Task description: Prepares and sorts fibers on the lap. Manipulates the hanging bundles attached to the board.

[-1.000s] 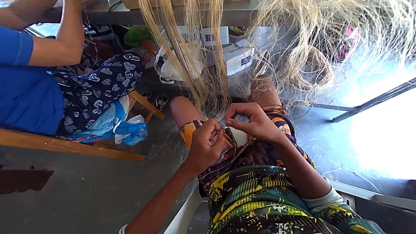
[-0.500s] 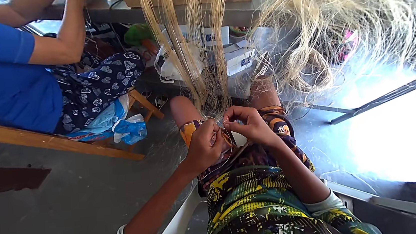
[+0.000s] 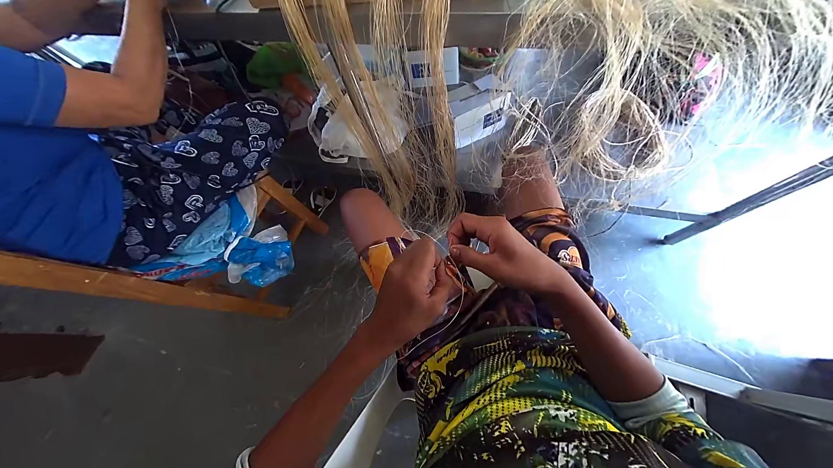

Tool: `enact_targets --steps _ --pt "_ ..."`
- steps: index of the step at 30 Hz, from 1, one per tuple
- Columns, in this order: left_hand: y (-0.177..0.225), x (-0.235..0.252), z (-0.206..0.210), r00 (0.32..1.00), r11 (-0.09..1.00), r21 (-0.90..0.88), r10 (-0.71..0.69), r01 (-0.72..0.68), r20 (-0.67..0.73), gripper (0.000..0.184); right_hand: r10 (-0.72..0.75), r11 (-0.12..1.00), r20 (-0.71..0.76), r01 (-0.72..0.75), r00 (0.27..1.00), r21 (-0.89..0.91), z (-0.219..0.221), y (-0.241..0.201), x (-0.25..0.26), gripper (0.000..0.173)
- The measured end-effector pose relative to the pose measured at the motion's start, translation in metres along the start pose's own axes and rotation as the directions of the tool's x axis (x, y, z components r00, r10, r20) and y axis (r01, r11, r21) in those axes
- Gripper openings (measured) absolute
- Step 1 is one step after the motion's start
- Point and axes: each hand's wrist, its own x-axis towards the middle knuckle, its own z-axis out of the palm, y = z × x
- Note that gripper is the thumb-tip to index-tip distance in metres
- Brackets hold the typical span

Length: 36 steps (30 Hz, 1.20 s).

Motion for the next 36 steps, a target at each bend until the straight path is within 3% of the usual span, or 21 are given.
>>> enact_targets --steps 11,15,25,32,36 --pt "0.001 0.002 -0.006 0.985 0.995 -0.017 0.103 -0.102 0.136 0.015 -0.232 0.919 0.117 0.257 0.966 -0.301 -0.013 -0.011 -0.002 0.003" --pt "0.003 0.003 -0.008 0.981 0.993 -0.105 0.074 -0.056 0.180 0.014 -0.259 0.899 0.112 0.282 0.959 -0.335 -0.013 -0.012 -0.003 0.003" --pt "-0.002 -0.004 -0.003 0.986 0.960 -0.278 0.015 0.033 0.168 0.010 -0.195 0.939 0.097 0.214 0.976 -0.270 -0.010 -0.003 0.001 0.005" --pt "-0.007 -0.003 -0.007 0.988 0.903 -0.402 -0.141 0.151 0.055 0.010 -0.061 0.998 -0.035 0.062 0.998 0.011 -0.012 0.011 -0.007 0.020" --pt "-0.002 -0.001 -0.007 0.984 0.899 -0.400 -0.158 0.176 0.077 0.009 -0.067 0.991 -0.124 0.080 0.990 0.103 0.003 0.009 -0.002 0.014"
